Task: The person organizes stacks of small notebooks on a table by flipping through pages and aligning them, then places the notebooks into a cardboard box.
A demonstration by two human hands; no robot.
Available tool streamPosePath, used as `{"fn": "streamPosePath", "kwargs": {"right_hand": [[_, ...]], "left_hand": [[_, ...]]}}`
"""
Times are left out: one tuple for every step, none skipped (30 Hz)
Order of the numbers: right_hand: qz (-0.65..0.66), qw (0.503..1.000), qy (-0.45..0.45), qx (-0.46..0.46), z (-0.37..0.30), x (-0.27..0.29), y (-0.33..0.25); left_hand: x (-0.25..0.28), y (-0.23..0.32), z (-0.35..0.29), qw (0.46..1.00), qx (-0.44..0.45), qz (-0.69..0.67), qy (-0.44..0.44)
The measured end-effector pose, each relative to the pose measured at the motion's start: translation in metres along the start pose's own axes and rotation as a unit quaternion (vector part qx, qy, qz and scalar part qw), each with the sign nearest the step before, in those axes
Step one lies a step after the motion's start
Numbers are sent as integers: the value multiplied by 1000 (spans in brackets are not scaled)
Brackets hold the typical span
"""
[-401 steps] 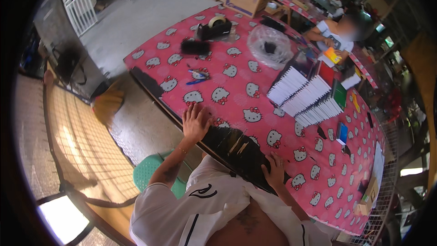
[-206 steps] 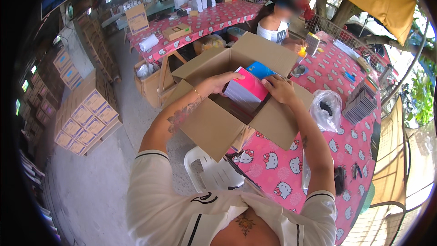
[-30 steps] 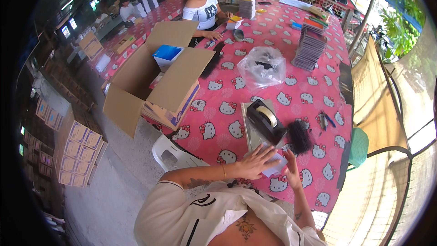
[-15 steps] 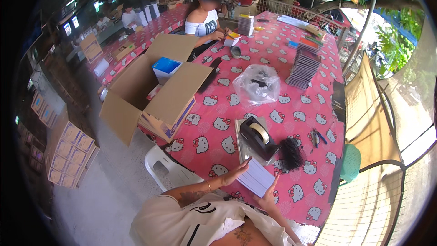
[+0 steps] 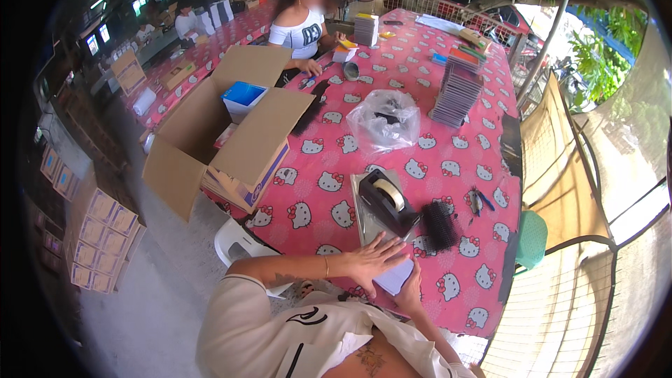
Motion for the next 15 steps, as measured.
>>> {"fn": "streamPosePath", "kwargs": {"right_hand": [[3, 1000, -11, -18, 0, 1, -2], [-1, 1000, -16, -15, -3, -2, -1], [-8, 1000, -16, -7, 1, -2, -1], [16, 1000, -24, -2, 3, -2, 0], [40, 999, -30, 2, 4, -2, 1], [92, 995, -40, 1, 5, 2, 1], [113, 993, -35, 25, 11, 15, -5], [135, 989, -34, 47, 13, 24, -12], [127, 988, -9, 87, 16, 43, -22], [125, 985, 10, 120, 15, 54, -33], [230, 967, 59, 94, 23, 69, -29], [410, 907, 73, 59, 33, 78, -44], [445, 891, 34, 87, 47, 73, -57], [477, 872, -4, 115, 58, 71, -70], [508, 854, -35, 109, 69, 70, -92]], "left_hand": [[-1, 0, 0, 1000, -12, 8, 6], [-10, -1, 2, 1000, -11, 19, 15], [-9, -4, 6, 999, -10, 35, 27], [-10, -6, 8, 998, -7, 50, 40], [-9, -6, 7, 997, -31, 30, 69], [-4, -7, 5, 996, -28, 3, 90], [3, -6, 0, 993, -22, -22, 116], [9, -6, -6, 989, -16, -47, 141], [23, -8, -13, 983, 5, -63, 172], [38, -15, -22, 962, 24, -143, 231], [54, -29, -31, 930, 43, -221, 289], [65, -41, -44, 889, 66, -299, 339], [78, -50, -54, 852, 67, -347, 385], [86, -56, -53, 804, 42, -458, 375], [91, -62, -50, 741, 17, -566, 361]]}}
Point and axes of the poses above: each hand's wrist, its own z-axis towards the middle knuckle, its own x-axis out of the back of the hand, y = z × x, the point moved 8 cm from there along z, towards the middle knuckle, and after that the axes turned 9 degrees about -y, right-handed, at the moved point
